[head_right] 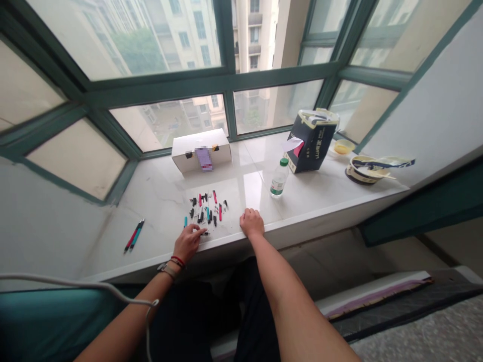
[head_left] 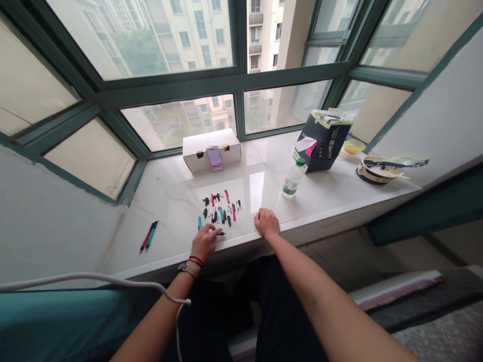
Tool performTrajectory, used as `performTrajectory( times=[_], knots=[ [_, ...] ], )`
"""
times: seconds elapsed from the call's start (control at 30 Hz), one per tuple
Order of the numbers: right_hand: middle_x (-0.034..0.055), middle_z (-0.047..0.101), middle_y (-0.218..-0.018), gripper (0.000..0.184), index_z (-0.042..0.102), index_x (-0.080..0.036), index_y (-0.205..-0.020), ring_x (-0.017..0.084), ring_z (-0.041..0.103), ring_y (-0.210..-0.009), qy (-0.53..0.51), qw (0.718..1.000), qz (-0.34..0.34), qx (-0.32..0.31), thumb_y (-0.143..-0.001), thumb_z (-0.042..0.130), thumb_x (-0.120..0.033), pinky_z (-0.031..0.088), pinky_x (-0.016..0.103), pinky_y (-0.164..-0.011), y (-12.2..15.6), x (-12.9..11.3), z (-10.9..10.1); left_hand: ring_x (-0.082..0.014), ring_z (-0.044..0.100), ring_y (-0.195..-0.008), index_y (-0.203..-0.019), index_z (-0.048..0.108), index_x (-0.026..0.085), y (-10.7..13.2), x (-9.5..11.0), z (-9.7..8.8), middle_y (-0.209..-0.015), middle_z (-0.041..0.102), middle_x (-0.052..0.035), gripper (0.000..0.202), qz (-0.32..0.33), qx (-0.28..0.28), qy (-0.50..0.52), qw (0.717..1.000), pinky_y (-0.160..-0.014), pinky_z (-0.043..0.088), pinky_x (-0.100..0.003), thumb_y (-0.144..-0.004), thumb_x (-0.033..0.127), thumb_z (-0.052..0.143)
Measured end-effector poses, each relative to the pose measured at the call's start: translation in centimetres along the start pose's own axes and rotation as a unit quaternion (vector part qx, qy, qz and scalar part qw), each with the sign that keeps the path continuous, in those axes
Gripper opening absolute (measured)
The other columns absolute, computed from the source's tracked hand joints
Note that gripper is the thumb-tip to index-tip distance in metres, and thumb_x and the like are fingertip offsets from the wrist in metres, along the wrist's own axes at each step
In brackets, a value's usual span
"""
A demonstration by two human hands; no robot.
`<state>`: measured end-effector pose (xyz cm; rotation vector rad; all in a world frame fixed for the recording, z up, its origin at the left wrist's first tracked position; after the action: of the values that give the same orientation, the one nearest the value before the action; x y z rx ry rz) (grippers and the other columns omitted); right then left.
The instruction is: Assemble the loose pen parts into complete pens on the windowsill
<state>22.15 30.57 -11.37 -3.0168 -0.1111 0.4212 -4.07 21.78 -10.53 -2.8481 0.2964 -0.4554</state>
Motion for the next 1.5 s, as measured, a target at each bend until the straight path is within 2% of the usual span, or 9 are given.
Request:
performTrajectory(
  times=[0.2, 0.37, 0.53, 0.63, 0.77, 0.9, 1.13, 1.4, 1.5],
  knots=[
    [0.01, 0.063, -0.097, 0.02, 0.06, -0.017, -0.095, 0.022, 0.052, -0.095, 0.009, 1.0, 0.005, -0.009, -0.095, 0.043, -0.026, 0.037, 0.029, -0.076, 0.0, -0.3, -0.2, -0.0238, 0.057, -0.096, -0.099, 0.071, 0.027, 0.9, -1.2, 0.6, -0.103, 0.06, -0.0079, 0.032, -0.092, 0.049, -0.001, 0.995, -0.085, 0.045, -0.032, -0.084, 0.011, 0.048],
    [0.0094, 0.063, -0.094, 0.02, 0.059, -0.017, -0.089, 0.02, 0.053, -0.092, -0.008, 1.0, 0.005, 0.002, -0.094, 0.044, -0.029, 0.036, 0.027, -0.076, 0.0, 0.0, -0.9, -0.0233, 0.058, -0.092, -0.093, 0.065, 0.024, 1.0, -0.7, 0.7, -0.098, 0.062, -0.0086, 0.023, -0.127, 0.033, -0.017, 0.991, -0.079, 0.042, -0.031, -0.085, 0.013, 0.046],
    [0.0046, 0.061, -0.072, 0.035, 0.053, -0.02, -0.071, 0.018, 0.055, -0.073, -0.165, 0.986, 0.032, 0.008, -0.096, 0.037, -0.038, 0.038, 0.026, -0.068, 1.4, -0.4, -1.4, -0.0224, 0.057, -0.084, -0.083, 0.062, 0.022, 0.6, -0.6, 1.0, -0.09, 0.061, -0.0084, 0.019, -0.122, 0.029, -0.048, 0.991, -0.073, 0.039, -0.032, -0.086, 0.015, 0.044],
    [0.0006, 0.057, -0.061, 0.04, 0.048, -0.02, -0.066, 0.015, 0.054, -0.058, -0.342, 0.937, 0.016, -0.071, -0.095, 0.036, -0.046, 0.04, 0.024, -0.058, 3.0, -3.2, -0.4, -0.0223, 0.057, -0.083, -0.08, 0.061, 0.021, 0.5, -0.7, 1.2, -0.087, 0.06, -0.0084, 0.019, -0.127, 0.037, -0.042, 0.99, -0.071, 0.039, -0.032, -0.085, 0.014, 0.044],
    [0.001, 0.06, -0.057, 0.048, 0.053, -0.018, -0.074, 0.013, 0.052, -0.039, -0.47, 0.809, 0.081, -0.343, -0.097, 0.031, -0.054, 0.036, 0.022, -0.04, 4.5, -8.8, 2.7, -0.0218, 0.058, -0.082, -0.079, 0.062, 0.021, 0.5, -0.9, 1.5, -0.085, 0.06, -0.0083, 0.02, -0.122, 0.048, -0.027, 0.991, -0.071, 0.039, -0.031, -0.083, 0.013, 0.043],
    [0.0028, 0.061, -0.054, 0.056, 0.054, -0.015, -0.075, 0.011, 0.05, -0.033, -0.47, 0.766, 0.179, -0.4, -0.098, 0.024, -0.057, 0.036, 0.02, -0.035, 3.5, -12.0, 4.1, -0.022, 0.058, -0.08, -0.079, 0.062, 0.02, 0.5, -0.9, 1.5, -0.083, 0.06, -0.0087, 0.02, -0.128, 0.059, -0.005, 0.99, -0.069, 0.039, -0.031, -0.081, 0.011, 0.044],
    [0.0026, 0.06, -0.05, 0.052, 0.054, -0.016, -0.071, 0.012, 0.052, -0.033, -0.447, 0.767, 0.173, -0.427, -0.1, 0.028, -0.05, 0.029, 0.018, -0.032, 2.7, -12.4, 4.7, -0.022, 0.059, -0.079, -0.08, 0.063, 0.019, 0.4, -0.9, 1.8, -0.084, 0.06, -0.0086, 0.021, -0.122, 0.063, -0.021, 0.99, -0.067, 0.04, -0.032, -0.081, 0.011, 0.044],
    [-0.0013, 0.056, -0.052, 0.035, 0.05, -0.018, -0.07, 0.011, 0.05, -0.034, -0.471, 0.768, 0.19, -0.389, -0.097, 0.036, -0.033, 0.027, 0.018, -0.034, 2.9, -12.6, 4.5, -0.0216, 0.058, -0.079, -0.08, 0.063, 0.02, 0.5, -1.0, 1.7, -0.085, 0.059, -0.0087, 0.021, -0.102, 0.078, 0.001, 0.992, -0.067, 0.042, -0.031, -0.08, 0.01, 0.045],
    [-0.0009, 0.056, -0.054, 0.035, 0.049, -0.019, -0.07, 0.011, 0.052, -0.038, -0.457, 0.795, 0.143, -0.373, -0.098, 0.033, -0.035, 0.029, 0.018, -0.035, 3.0, -12.5, 4.4, -0.0215, 0.058, -0.079, -0.08, 0.063, 0.02, 0.5, -1.0, 1.7, -0.085, 0.059, -0.0081, 0.021, -0.105, 0.077, 0.013, 0.991, -0.067, 0.041, -0.031, -0.08, 0.01, 0.045]
  ],
)
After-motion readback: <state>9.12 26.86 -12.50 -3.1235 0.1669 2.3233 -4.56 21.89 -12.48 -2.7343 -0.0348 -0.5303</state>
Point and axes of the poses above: each hand's wrist, its own y-axis away from the middle knuckle, its own z-axis out of the palm, x = y × z, the point moved 2 cm from there along -y, towards the middle knuckle
